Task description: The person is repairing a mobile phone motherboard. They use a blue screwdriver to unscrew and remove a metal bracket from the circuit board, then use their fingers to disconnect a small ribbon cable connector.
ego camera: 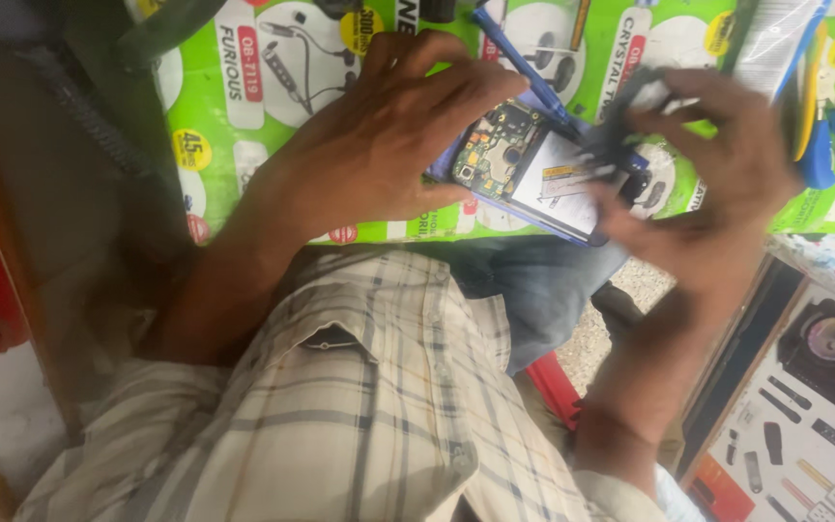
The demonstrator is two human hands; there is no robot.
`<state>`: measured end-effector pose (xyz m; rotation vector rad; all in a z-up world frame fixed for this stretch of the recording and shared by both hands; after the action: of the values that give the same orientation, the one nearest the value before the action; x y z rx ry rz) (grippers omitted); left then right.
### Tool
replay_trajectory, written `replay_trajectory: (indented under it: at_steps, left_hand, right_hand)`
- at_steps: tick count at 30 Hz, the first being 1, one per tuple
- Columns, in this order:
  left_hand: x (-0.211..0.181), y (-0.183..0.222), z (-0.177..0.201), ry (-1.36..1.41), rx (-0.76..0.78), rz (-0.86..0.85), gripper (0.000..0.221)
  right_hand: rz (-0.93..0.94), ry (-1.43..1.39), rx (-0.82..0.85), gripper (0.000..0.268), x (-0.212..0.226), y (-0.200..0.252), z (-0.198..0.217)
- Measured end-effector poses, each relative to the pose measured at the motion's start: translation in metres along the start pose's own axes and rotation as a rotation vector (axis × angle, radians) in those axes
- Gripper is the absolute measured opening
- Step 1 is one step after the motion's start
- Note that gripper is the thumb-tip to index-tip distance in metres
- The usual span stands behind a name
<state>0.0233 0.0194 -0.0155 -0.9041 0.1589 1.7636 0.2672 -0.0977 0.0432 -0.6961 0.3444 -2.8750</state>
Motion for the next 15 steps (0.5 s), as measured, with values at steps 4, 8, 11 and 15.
replay_trajectory:
  at_steps: [4,8,11,15]
  left_hand:
    - [-0.002,-0.001,0.0,-0.02,-0.001,-0.009,0.089]
    - [-0.001,0.0,0.0,-0.023,0.022,0.001,0.079]
    - [-0.001,0.0,0.0,-0.047,0.037,-0.033,0.064]
    - [-0.001,0.002,-0.003,-0.045,0.03,-0.041,0.049]
  right_hand:
    - [-0.039,0.022,-0.062,0.044,0.016,0.008,-0.021]
    - [-0.191,-0.06,-0.157,0.05,0.009,0.02,-0.01]
    - [-0.246,-0.134,-0.129,0.048,0.008,0.031,-0.014]
    - [-0.261,-0.114,-0.113,0.047,-0.003,0.036,-0.022]
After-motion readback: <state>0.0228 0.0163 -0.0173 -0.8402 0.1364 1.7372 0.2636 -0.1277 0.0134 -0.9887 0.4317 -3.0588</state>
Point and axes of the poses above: each hand's wrist, its own y-axis away from the middle knuckle, its own z-axis out of the back of the hand, x = y × z, the point moved 3 cm from there along -y, towards the middle knuckle, and after that the axes turned 1 degree about x, right-handed, at the moved point
